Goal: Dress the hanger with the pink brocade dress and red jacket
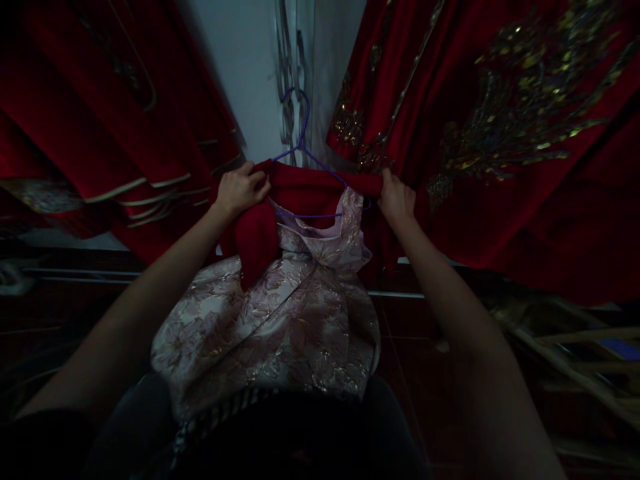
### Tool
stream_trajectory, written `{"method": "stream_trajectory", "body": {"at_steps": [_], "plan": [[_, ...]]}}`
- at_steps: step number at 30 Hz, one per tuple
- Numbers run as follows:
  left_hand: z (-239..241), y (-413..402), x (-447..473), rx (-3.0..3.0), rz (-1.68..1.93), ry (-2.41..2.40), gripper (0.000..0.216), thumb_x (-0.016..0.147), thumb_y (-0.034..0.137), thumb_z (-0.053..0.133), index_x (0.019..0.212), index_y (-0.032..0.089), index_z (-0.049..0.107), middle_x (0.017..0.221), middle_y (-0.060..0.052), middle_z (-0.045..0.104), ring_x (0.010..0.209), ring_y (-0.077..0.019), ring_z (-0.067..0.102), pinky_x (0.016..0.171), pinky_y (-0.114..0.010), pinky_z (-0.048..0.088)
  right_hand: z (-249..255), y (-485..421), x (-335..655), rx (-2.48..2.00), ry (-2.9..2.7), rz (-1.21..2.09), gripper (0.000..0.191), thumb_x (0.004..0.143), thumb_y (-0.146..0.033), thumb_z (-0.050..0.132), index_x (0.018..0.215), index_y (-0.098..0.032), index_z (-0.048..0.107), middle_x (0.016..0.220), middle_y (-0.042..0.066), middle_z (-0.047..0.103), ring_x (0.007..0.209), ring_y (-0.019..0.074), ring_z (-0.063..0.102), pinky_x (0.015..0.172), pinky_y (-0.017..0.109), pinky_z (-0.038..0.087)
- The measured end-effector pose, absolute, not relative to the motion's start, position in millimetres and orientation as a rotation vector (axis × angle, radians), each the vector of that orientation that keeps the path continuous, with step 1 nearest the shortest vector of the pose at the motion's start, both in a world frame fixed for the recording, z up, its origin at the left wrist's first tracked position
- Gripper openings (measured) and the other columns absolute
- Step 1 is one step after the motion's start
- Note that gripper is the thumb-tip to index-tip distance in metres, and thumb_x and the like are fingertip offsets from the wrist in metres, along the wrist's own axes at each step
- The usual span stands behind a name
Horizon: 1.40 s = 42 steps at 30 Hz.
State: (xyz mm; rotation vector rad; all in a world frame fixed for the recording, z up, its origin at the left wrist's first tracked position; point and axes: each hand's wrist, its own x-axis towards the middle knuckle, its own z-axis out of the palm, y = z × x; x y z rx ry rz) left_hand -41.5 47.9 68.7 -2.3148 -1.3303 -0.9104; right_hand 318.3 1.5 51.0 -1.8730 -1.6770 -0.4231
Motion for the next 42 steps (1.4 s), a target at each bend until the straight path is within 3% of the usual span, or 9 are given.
{"method": "stream_trajectory", "body": {"at_steps": [5,10,15,22,28,30,35,42], "plan": [[59.4,44.4,-29.7,-2.315,-1.002,-1.399,0.032,0.089,0.036,0.042,0.094,0.017,0.067,0.105,-0.015,0.058,0.093,-0.0262,0.06,0.075,-0.036,0.043,60.1,-36.2,296.2,-1.734,-1.805,-0.269,0.051,0.076,-0.058,0.061,0.109,-0.02,0.054,0.086,0.012,0.065,0.086,0.0324,0.062,0.077,0.045,0.047],[47.2,39.0,-14.1,-2.279,-1.075,-1.455,0.032,0.091,0.038,0.04,0.092,0.018,0.065,0.106,-0.014,0.058,0.091,-0.0257,0.061,0.075,-0.036,0.043,75.2,-38.6,267.7,-1.555,-1.862,-0.033,0.05,0.083,-0.067,0.044,0.1,-0.022,0.057,0.083,0.01,0.065,0.083,0.0283,0.061,0.078,0.04,0.046],[37.9,30.8,2.6,-2.242,-1.159,-1.49,0.034,0.092,0.041,0.038,0.093,0.019,0.063,0.107,-0.014,0.058,0.094,-0.026,0.061,0.077,-0.036,0.044,65.8,-26.3,215.7,-1.511,-1.698,-0.048,0.057,0.088,-0.069,0.025,0.113,-0.024,0.051,0.096,0.01,0.064,0.098,0.0286,0.059,0.081,0.038,0.045],[31.5,35.1,-7.5,-2.223,-1.242,-1.497,0.031,0.09,0.043,0.043,0.103,0.019,0.059,0.118,-0.015,0.055,0.118,-0.0293,0.049,0.098,-0.043,0.038,16.1,-28.7,172.2,-1.371,-1.974,0.147,0.032,0.091,-0.052,0.033,0.094,-0.026,0.051,0.086,0.005,0.063,0.078,0.0226,0.06,0.073,0.032,0.043],[12.2,-6.1,8.6,-2.259,-1.246,-1.418,0.026,0.083,0.03,0.054,0.107,0.023,0.057,0.138,-0.012,0.043,0.133,-0.0338,0.032,0.109,-0.056,0.02,19.2,-27.5,190.3,-1.289,-1.773,0.055,0.011,0.079,-0.033,0.047,0.085,-0.024,0.043,0.074,0.001,0.053,0.067,0.017,0.051,0.069,0.03,0.041],[2.5,-22.8,20.0,-2.337,-1.222,-1.384,0.027,0.082,0.025,0.054,0.109,0.022,0.056,0.133,-0.012,0.046,0.129,-0.0331,0.036,0.109,-0.057,0.02,17.1,-28.3,185.4,-1.168,-1.818,0.126,0.011,0.075,-0.028,0.049,0.081,-0.023,0.04,0.068,-0.003,0.047,0.061,0.0138,0.045,0.065,0.028,0.039],[-12.3,-32.6,28.1,-2.529,-1.289,-1.326,0.029,0.08,0.019,0.054,0.109,0.017,0.053,0.115,-0.015,0.055,0.112,-0.0304,0.05,0.097,-0.05,0.038,9.6,-33.4,173.0,-1.011,-1.873,0.276,0.013,0.073,-0.021,0.051,0.08,-0.023,0.041,0.065,-0.005,0.046,0.058,0.011,0.043,0.062,0.025,0.038],[-27.6,-19.4,20.8,-2.568,-2.211,-1.228,0.027,0.078,0.011,0.055,0.103,0.019,0.053,0.102,-0.006,0.064,0.094,-0.0153,0.062,0.089,-0.032,0.049,-12.9,-37.2,175.4,-0.818,-1.764,0.57,0.032,0.075,-0.021,0.057,0.103,-0.023,0.043,0.093,0.002,0.058,0.085,0.0141,0.059,0.069,0.025,0.048]]}}
